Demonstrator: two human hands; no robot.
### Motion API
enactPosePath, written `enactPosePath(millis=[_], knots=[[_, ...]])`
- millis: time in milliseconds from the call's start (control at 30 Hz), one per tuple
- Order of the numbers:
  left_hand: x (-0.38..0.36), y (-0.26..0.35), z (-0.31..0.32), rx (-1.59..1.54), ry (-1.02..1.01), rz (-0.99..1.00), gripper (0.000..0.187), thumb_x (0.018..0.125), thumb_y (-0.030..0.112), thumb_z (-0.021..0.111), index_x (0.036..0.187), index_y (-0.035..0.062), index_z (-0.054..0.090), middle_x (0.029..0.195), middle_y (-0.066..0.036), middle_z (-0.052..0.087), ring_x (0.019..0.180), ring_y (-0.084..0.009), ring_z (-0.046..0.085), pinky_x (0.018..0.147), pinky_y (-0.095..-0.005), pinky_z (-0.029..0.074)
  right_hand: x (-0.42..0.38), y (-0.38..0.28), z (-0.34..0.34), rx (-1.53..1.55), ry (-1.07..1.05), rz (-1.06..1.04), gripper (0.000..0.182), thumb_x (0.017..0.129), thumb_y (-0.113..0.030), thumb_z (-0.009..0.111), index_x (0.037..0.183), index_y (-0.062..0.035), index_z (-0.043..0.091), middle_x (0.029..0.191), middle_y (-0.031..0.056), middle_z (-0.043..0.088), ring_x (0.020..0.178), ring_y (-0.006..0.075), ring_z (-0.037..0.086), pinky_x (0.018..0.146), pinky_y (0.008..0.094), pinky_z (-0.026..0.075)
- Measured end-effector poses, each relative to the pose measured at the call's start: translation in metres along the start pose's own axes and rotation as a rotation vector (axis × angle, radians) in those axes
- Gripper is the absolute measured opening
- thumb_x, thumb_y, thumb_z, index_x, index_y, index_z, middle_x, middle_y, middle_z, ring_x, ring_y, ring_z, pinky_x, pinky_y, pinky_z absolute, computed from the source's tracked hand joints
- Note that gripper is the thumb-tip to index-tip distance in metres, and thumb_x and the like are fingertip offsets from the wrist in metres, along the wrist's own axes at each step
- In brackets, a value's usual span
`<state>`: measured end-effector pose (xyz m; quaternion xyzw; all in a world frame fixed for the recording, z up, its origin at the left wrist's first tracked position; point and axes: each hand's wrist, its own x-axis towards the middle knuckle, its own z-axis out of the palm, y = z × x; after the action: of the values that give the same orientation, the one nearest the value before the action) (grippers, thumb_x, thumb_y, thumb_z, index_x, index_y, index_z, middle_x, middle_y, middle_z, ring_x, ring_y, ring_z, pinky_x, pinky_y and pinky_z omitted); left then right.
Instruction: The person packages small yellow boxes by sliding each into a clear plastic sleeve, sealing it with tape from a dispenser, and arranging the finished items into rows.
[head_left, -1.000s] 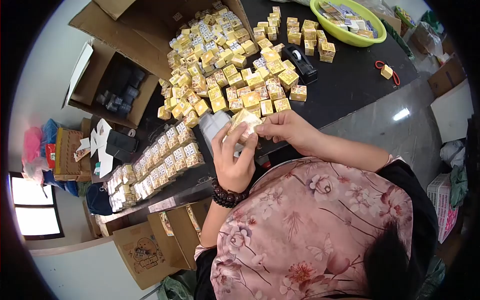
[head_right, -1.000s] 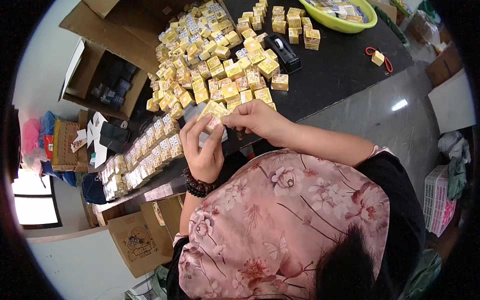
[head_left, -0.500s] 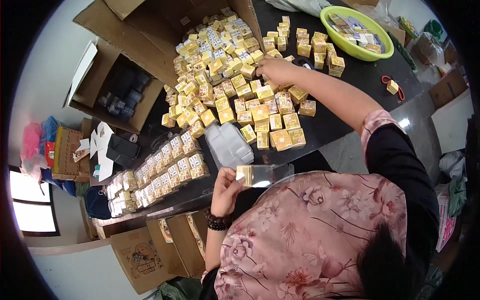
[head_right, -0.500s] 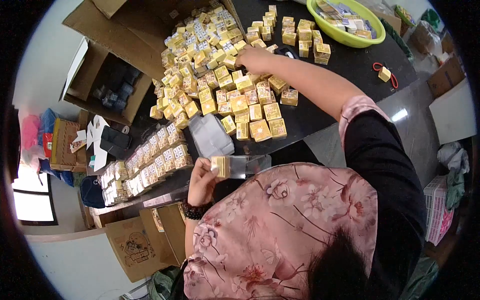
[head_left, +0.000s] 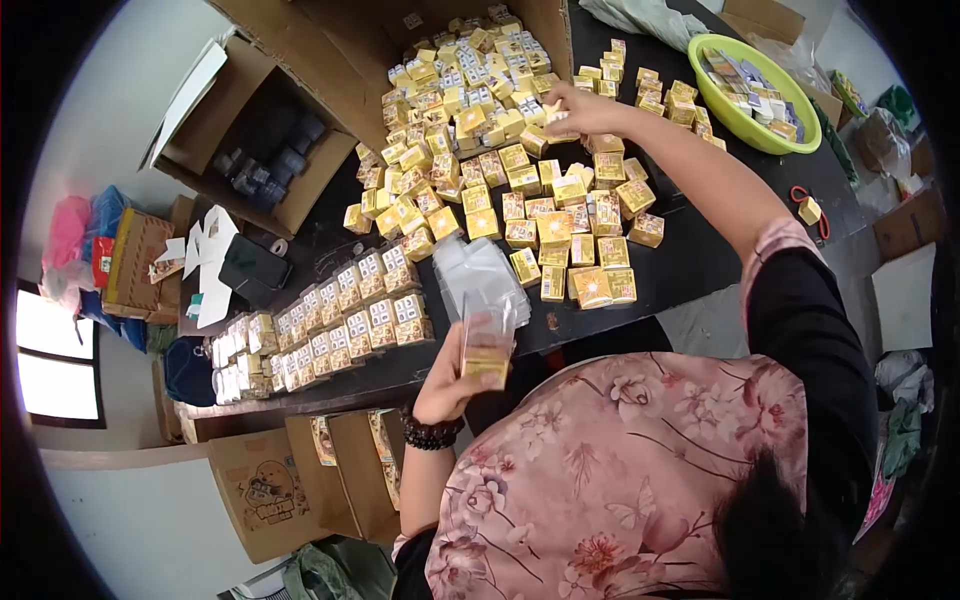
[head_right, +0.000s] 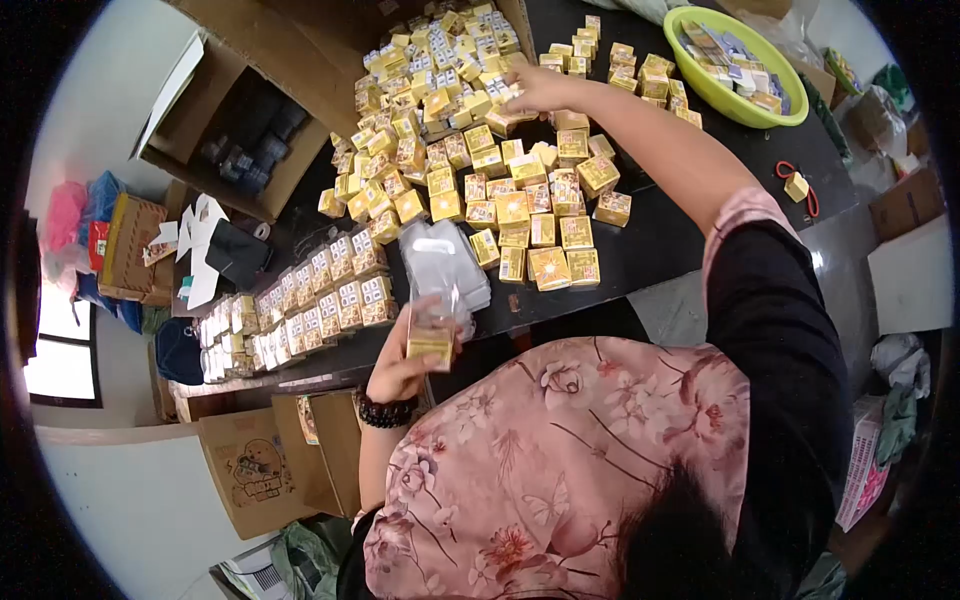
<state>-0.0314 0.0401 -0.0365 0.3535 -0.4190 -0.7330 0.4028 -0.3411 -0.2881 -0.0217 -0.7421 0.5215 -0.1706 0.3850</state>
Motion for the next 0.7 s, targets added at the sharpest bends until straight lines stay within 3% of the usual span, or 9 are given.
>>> enactPosePath(millis=[100,133,167,233,300,367,400,500,700], knots=[[0.023,0.009,0.023,-0.250,0.109,0.131,0.068,0.090,0.002,0.056,0.148,0.0039,0.021,0.125,-0.015,0.053,0.113,-0.0235,0.055,0.095,-0.0347,0.045,-0.083,-0.036,0.016,0.841,-0.031,0.055,0.049,0.098,-0.034,0.052,0.141,-0.0161,0.035,0.104,0.0061,0.060,0.081,0.0135,0.065,0.059,0.0244,0.055],[0.029,0.006,0.027,-0.010,0.205,0.189,0.068,0.090,0.004,0.059,0.148,0.0027,0.022,0.124,-0.015,0.053,0.111,-0.0233,0.055,0.096,-0.0348,0.044,-0.103,-0.038,0.024,1.087,-0.083,0.031,0.047,0.101,-0.032,0.047,0.143,-0.0178,0.034,0.108,0.0066,0.060,0.083,0.0126,0.066,0.064,0.0245,0.058],[0.035,0.002,0.032,0.233,0.294,0.244,0.069,0.090,0.007,0.061,0.147,0.0015,0.023,0.124,-0.014,0.052,0.109,-0.0231,0.056,0.098,-0.0349,0.043,-0.119,-0.028,0.028,1.185,-0.291,-0.007,0.044,0.103,-0.030,0.042,0.144,-0.0159,0.035,0.114,0.0092,0.061,0.086,0.0155,0.068,0.074,0.0279,0.061],[0.042,0.011,0.057,0.368,0.353,0.259,0.075,0.086,0.009,0.069,0.146,-0.0001,0.024,0.121,-0.017,0.051,0.109,-0.0276,0.053,0.099,-0.0357,0.041,-0.169,-0.065,0.050,1.415,-0.192,0.149,0.044,0.101,-0.030,0.046,0.137,-0.0042,0.039,0.120,0.0153,0.059,0.100,0.0279,0.067,0.078,0.0322,0.060],[0.048,0.015,0.072,1.172,0.456,0.601,0.080,0.080,0.006,0.072,0.145,-0.0001,0.026,0.119,-0.020,0.049,0.111,-0.0329,0.050,0.097,-0.0373,0.041,-0.206,-0.085,0.061,1.438,-0.240,0.077,0.041,0.099,-0.026,0.052,0.131,-0.0014,0.042,0.116,0.0164,0.061,0.095,0.0272,0.068,0.077,0.0333,0.060],[0.050,0.012,0.081,1.187,0.442,0.635,0.079,0.077,0.005,0.074,0.142,-0.0004,0.030,0.117,-0.023,0.048,0.111,-0.0380,0.047,0.096,-0.0403,0.041,-0.218,-0.085,0.068,1.076,-0.190,0.021,0.043,0.098,-0.023,0.055,0.132,-0.0021,0.041,0.097,0.0108,0.066,0.074,0.0186,0.069,0.062,0.0279,0.058],[0.051,0.010,0.083,1.260,0.428,0.684,0.078,0.075,0.005,0.075,0.140,-0.0005,0.032,0.116,-0.022,0.049,0.111,-0.0383,0.047,0.096,-0.0411,0.041,-0.223,-0.086,0.073,0.833,-0.077,-0.049,0.036,0.095,-0.020,0.060,0.123,-0.0037,0.045,0.079,0.0047,0.064,0.052,0.0098,0.059,0.046,0.0219,0.047],[0.048,0.011,0.091,1.354,0.379,0.704,0.072,0.072,0.005,0.077,0.133,-0.0009,0.038,0.115,-0.022,0.049,0.110,-0.0393,0.047,0.096,-0.0427,0.041,-0.238,-0.097,0.081,0.675,0.084,-0.100,0.023,0.092,-0.019,0.066,0.092,-0.0057,0.048,0.064,0.0009,0.058,0.044,0.0050,0.047,0.039,0.0204,0.034],[0.040,0.010,0.097,1.056,0.361,0.504,0.065,0.070,0.007,0.082,0.120,0.0002,0.041,0.114,-0.018,0.051,0.108,-0.0288,0.052,0.090,-0.0373,0.046,-0.264,-0.106,0.077,0.409,0.007,-0.158,0.018,0.093,-0.018,0.064,0.087,-0.0049,0.053,0.060,0.0021,0.056,0.045,0.0060,0.047,0.042,0.0247,0.035]])
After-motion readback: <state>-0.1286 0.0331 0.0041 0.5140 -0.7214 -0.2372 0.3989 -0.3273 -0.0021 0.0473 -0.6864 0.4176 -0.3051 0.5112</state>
